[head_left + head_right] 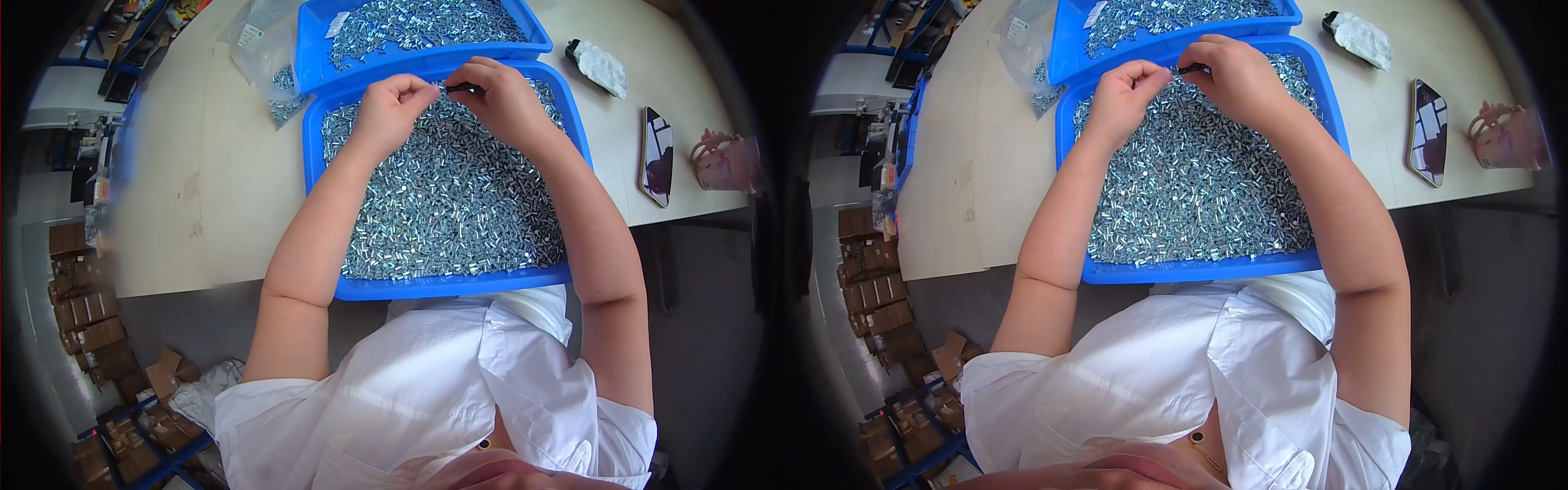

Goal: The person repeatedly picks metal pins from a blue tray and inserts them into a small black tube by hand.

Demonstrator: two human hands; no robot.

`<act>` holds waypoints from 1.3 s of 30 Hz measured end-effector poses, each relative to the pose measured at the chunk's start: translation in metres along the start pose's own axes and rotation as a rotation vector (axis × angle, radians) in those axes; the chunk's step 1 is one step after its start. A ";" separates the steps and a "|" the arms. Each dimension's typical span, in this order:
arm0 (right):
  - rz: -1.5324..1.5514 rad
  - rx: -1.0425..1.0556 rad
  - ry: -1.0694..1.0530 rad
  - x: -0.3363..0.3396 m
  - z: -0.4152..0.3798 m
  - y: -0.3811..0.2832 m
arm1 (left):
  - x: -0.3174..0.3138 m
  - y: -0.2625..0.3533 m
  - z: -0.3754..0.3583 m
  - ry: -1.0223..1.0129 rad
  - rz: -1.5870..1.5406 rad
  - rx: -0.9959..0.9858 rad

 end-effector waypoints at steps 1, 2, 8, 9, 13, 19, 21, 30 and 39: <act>-0.006 -0.002 -0.004 0.000 0.000 0.000 | 0.001 -0.006 -0.001 -0.019 -0.015 0.101; -0.006 -0.002 -0.004 0.000 0.000 0.000 | 0.000 -0.011 -0.003 -0.037 -0.031 0.201; 0.000 -0.006 0.005 0.000 0.000 0.001 | 0.002 0.006 -0.001 0.026 0.136 -0.015; 0.047 -0.017 0.013 0.000 0.000 0.001 | 0.003 0.005 -0.001 0.027 0.137 -0.014; -0.039 -0.060 -0.049 -0.007 0.000 0.008 | 0.005 0.013 -0.001 0.079 0.198 -0.073; 0.029 -0.002 0.000 -0.001 0.000 0.003 | 0.005 0.008 -0.001 0.070 0.228 -0.046; 0.060 -0.036 0.010 -0.002 0.000 0.002 | 0.005 0.008 0.000 0.070 0.224 -0.044; -0.245 0.066 0.068 0.002 0.000 -0.001 | -0.006 -0.003 -0.002 -0.057 0.228 0.045; 0.356 -0.220 0.162 0.011 0.004 0.023 | -0.001 -0.015 -0.004 0.051 -0.354 0.391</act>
Point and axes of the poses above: each hand's wrist, its own z-axis towards the middle knuckle, its own x-axis out of the back of the hand, y = z × x, the point moved 7 cm from there along z, towards the middle knuckle, and after that the axes turned 7 degrees about -x, right-handed, at the moved point
